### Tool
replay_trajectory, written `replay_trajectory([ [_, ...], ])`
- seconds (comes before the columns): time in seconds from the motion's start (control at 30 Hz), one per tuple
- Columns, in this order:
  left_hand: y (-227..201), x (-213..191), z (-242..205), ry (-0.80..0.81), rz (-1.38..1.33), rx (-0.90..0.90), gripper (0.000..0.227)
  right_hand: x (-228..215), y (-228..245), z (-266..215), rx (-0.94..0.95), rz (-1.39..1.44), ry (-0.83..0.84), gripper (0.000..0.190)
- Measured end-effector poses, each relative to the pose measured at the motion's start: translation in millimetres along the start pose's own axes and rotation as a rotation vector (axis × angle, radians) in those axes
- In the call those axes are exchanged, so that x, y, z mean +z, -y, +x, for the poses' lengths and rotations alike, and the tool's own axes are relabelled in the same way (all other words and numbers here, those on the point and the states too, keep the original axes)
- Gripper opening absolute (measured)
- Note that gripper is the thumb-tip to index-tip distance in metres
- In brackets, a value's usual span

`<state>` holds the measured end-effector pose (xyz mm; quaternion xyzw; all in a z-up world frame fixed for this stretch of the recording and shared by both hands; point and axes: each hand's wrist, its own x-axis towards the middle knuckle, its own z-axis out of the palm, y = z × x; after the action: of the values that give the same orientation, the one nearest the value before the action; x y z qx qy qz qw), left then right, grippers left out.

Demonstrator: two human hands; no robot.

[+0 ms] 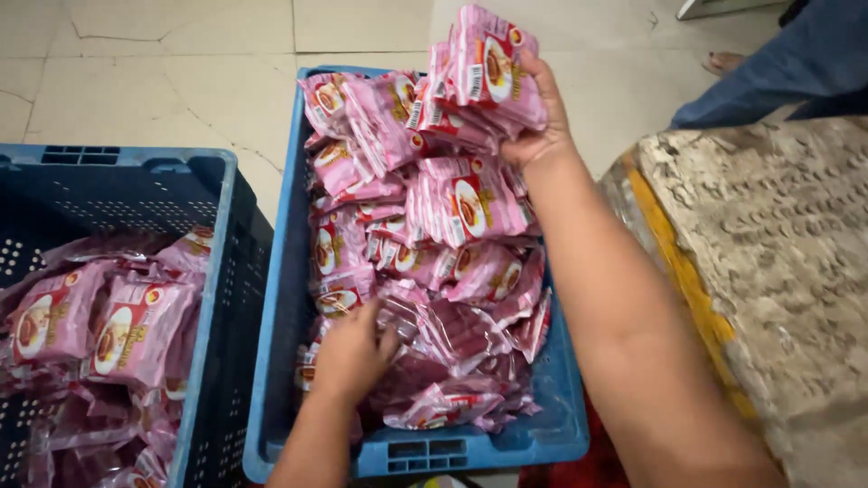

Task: The person sits on the floor and repeatedly picks up pink instant noodle packets from a blue crate, turns them over, and places them back into the same crate. The person handles the packets one at a time, occasionally adjusting their position within the crate.

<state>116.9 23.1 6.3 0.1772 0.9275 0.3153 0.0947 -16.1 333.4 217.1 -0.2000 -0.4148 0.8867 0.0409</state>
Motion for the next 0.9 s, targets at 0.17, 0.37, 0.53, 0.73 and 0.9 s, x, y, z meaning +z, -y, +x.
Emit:
replay_trajectory([
  [0.17, 5, 5, 0, 0.034, 0.052, 0.031, 0.048, 0, -13, 23, 0.064, -0.082, 0.021, 0.053],
  [0.37, -1, -1, -1, 0.167, 0.08, -0.02, 0.052, -2, -24, 34, 0.122, -0.198, 0.045, 0.04],
  [0.53, 0, 3, -2, 0.143, 0.088, 0.006, 0.035, -11, -41, 24, -0.004, -0.247, -0.056, 0.026],
  [0.73, -3, 0, -3, 0.173, 0.095, -0.014, 0.036, -40, -67, 39, -0.405, -0.904, -0.463, 0.096],
  [0.9, -1, 3, -3, 0.184, 0.094, -0.051, 0.031, -50, -81, 32, -0.598, -0.998, -0.295, 0.065],
])
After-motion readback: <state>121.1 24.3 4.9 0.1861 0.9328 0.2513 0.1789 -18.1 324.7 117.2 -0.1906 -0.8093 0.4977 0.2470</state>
